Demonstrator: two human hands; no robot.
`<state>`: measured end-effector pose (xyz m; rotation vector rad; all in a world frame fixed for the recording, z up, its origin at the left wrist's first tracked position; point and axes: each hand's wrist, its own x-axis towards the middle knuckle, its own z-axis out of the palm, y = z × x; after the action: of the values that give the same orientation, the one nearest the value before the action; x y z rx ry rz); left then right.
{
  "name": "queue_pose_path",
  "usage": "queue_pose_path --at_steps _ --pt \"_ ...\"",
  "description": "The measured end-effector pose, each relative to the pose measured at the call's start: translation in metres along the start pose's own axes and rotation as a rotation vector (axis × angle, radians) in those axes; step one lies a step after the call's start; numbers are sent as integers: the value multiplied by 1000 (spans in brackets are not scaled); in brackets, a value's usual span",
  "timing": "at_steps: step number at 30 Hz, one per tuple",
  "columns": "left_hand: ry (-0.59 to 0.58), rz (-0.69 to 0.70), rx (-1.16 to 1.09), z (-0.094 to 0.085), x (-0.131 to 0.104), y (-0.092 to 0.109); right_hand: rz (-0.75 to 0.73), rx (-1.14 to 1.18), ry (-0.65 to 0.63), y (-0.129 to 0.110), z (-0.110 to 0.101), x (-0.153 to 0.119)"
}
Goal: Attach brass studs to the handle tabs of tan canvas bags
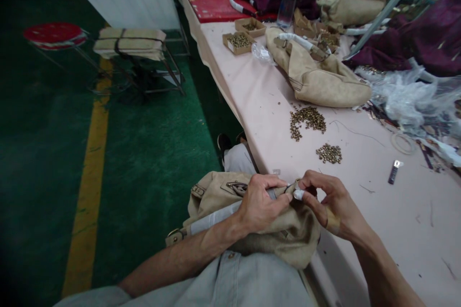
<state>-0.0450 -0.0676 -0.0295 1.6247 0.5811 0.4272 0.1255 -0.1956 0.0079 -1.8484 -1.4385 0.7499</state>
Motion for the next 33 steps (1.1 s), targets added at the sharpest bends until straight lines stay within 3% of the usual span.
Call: queue_pose_path --at_steps 6,18,29,33 --pt "6 91 52 3 -4 0 156 140 -137 5 -10 7" --pt "-34 159 23 4 -9 -7 260 338 -350 25 -20 21" --pt "-40 175 71 6 -8 -13 297 428 -405 22 -21 27" --pt "-42 163 68 3 -7 -10 273 450 -367 30 -21 23"
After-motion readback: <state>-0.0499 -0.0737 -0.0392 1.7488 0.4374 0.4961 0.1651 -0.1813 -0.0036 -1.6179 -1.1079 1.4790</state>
